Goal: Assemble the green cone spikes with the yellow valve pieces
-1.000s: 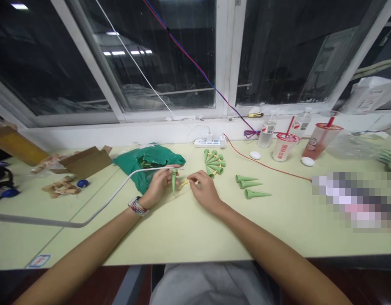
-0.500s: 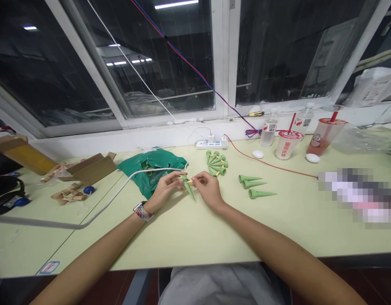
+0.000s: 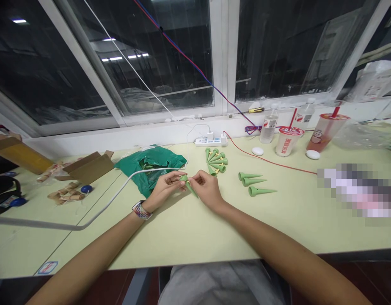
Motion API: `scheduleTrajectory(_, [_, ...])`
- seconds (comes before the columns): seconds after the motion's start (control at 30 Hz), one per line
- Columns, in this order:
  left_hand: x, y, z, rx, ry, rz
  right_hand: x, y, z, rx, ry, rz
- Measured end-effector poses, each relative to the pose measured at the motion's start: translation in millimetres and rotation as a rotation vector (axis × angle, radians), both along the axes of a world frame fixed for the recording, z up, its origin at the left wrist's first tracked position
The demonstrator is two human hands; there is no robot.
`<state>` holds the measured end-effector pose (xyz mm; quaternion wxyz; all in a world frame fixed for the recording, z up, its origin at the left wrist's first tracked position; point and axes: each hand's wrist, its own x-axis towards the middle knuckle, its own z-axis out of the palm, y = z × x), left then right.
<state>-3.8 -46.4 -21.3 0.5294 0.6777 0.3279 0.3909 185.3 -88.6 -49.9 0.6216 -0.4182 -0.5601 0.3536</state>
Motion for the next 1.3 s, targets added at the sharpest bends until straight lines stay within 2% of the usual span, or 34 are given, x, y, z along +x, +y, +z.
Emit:
scheduleTrajectory(0.13, [0,-2,-0.5,0.0,-0.015,0.007,0,0,1.3,-0.039,0.012,-0.005])
scheduleTrajectory(0.23, [1,-3,0.0,0.008,-0.009,0.013,1,-1,3.1,-0.027,-0.058,-0.046])
scheduleTrajectory(0.43, [0,3,-0.7,0.05,-0.001,0.008,9,3,11.5,0.12,-0.208,-0.058])
scheduleTrajectory(0.63, [1,5,-5.0,-0.05,-0.078,0.002,18,8,17.7,0.253,-0.245,0.014])
scheduleTrajectory(0.9, [6,7,-10.0,-0.142,-0.124,0.003,22,14,10.8,0.109,-0.202,0.085])
scheduleTrajectory(1.17, [5,9,-9.1,-0.193,-0.152,0.018,24,20,3.0,0.055,-0.153,0.049])
scheduleTrajectory(1.3, [5,6,-3.6,-0.261,-0.184,-0.036,24,16,5.0,0.077,-0.159,0.048])
